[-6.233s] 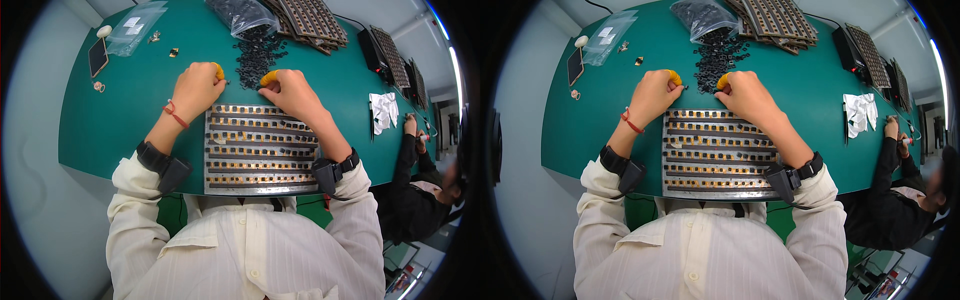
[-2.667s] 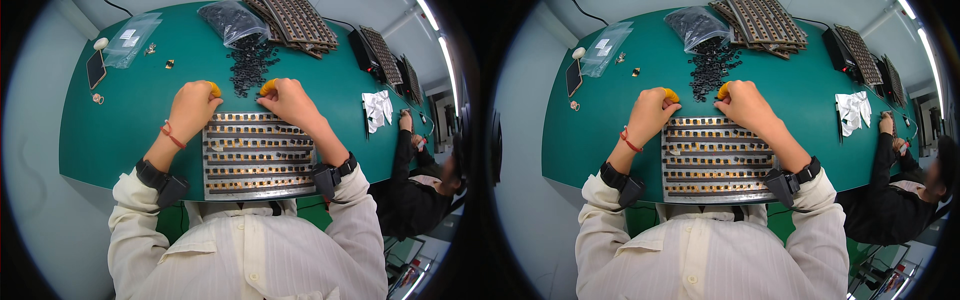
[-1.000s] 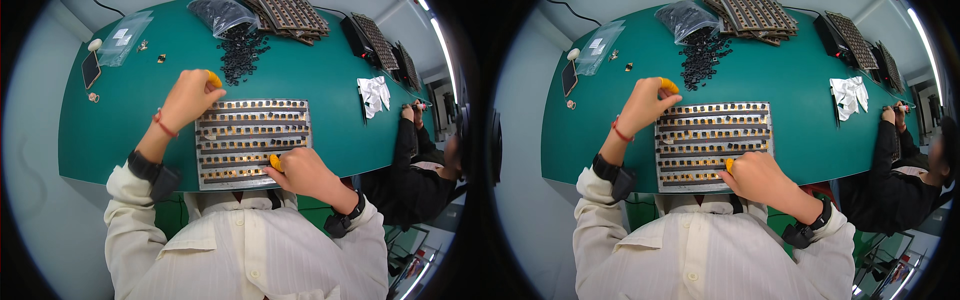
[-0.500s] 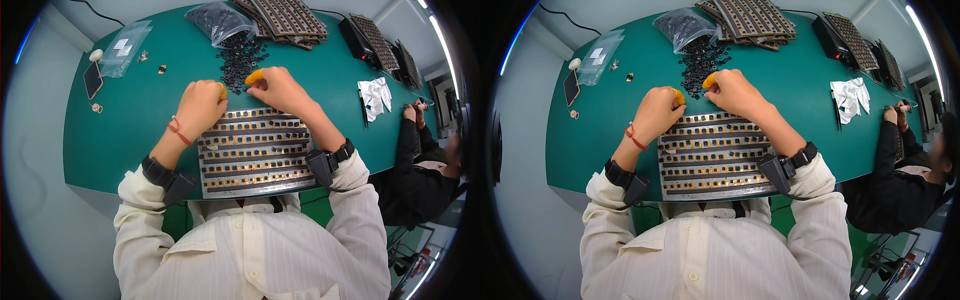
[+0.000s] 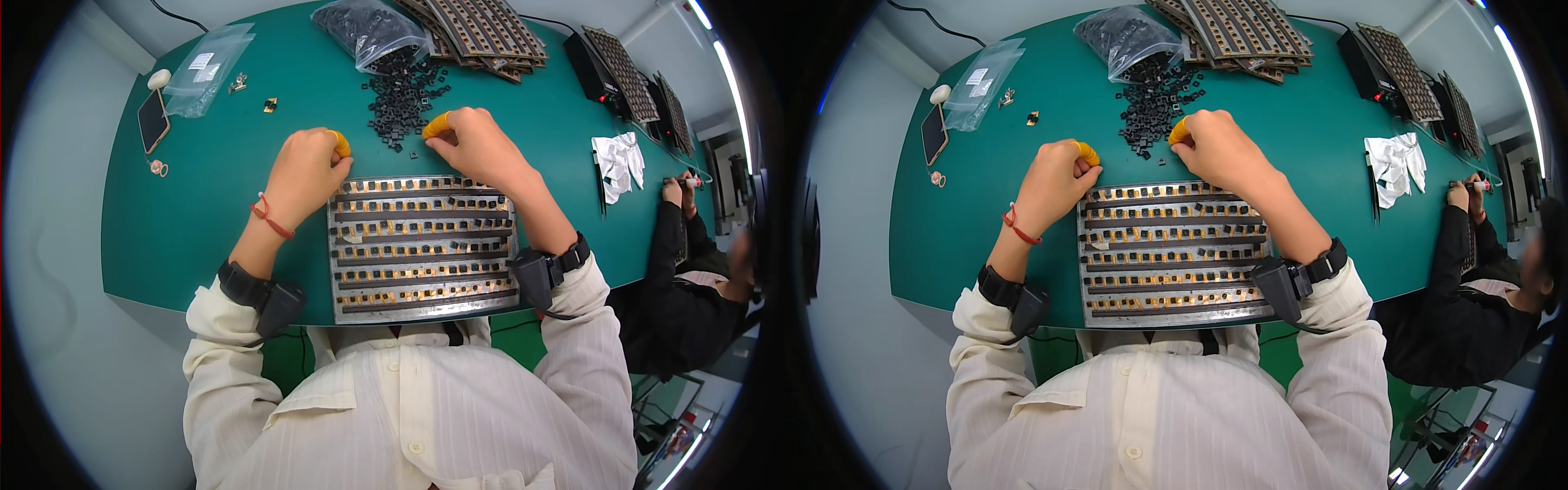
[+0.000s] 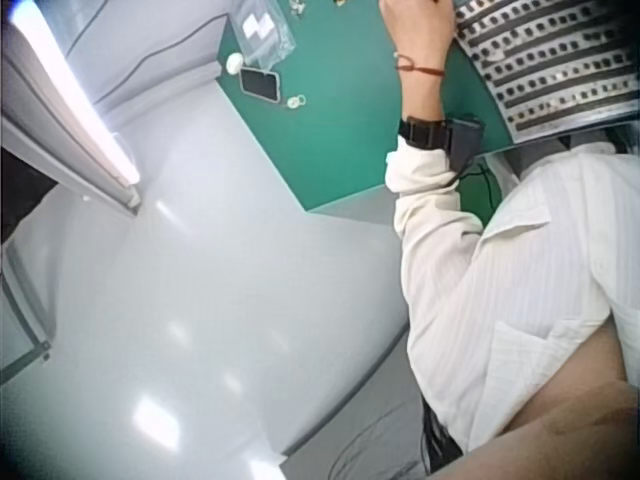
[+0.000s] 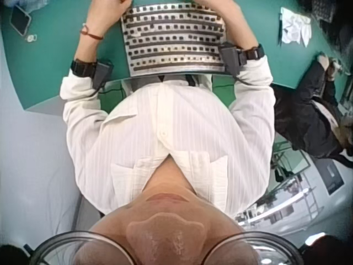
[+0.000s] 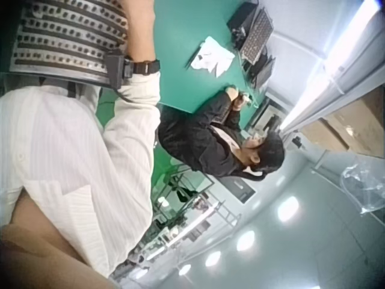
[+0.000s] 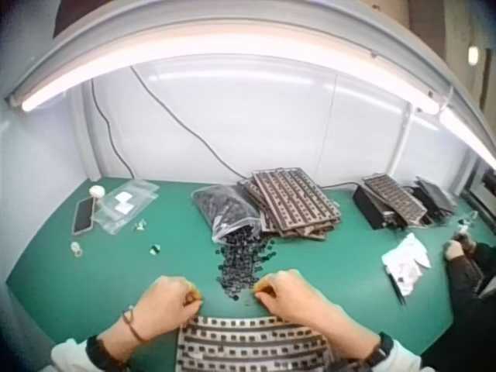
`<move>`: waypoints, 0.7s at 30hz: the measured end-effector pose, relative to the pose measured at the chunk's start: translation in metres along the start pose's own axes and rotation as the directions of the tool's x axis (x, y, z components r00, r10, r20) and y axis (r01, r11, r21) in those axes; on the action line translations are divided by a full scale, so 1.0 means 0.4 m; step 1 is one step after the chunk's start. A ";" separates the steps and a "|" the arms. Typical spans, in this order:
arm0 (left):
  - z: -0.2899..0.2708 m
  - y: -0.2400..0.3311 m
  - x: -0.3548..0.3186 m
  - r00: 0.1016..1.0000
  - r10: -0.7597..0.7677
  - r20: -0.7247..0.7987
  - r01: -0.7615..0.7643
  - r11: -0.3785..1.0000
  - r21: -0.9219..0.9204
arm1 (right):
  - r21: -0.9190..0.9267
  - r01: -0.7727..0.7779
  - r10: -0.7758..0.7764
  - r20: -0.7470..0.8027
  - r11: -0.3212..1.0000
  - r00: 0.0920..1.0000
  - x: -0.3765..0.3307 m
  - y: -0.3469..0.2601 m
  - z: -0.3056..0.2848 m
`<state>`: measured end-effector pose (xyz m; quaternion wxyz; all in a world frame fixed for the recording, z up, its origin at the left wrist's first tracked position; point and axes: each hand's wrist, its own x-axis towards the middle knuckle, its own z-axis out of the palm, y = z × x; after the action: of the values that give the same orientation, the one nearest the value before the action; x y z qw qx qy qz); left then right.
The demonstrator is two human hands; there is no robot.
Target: Manual assembly of small electronic sensor or camera components onto a metal tray using finger cots and a handheld tool.
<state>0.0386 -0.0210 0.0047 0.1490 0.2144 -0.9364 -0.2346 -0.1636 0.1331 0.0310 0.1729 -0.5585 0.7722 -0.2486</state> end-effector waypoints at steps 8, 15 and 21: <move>-0.018 0.039 -0.028 1.000 0.008 -0.024 -0.008 1.000 -0.014 | 0.030 0.009 -0.010 0.044 1.000 0.999 -0.003 -0.021 0.038; 0.003 0.175 -0.143 0.937 0.294 0.188 -0.247 0.940 -0.236 | -0.016 0.169 -0.169 -0.021 0.986 0.985 0.003 -0.001 0.047; 0.031 0.200 -0.205 0.913 0.308 0.268 -0.280 0.950 -0.136 | -0.032 0.214 -0.214 -0.029 0.976 0.976 -0.074 -0.033 0.012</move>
<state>0.0782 0.0862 0.0196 0.0559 0.0275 -0.9573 -0.2821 -0.1413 0.1568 0.0344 0.1248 -0.6368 0.7137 -0.2636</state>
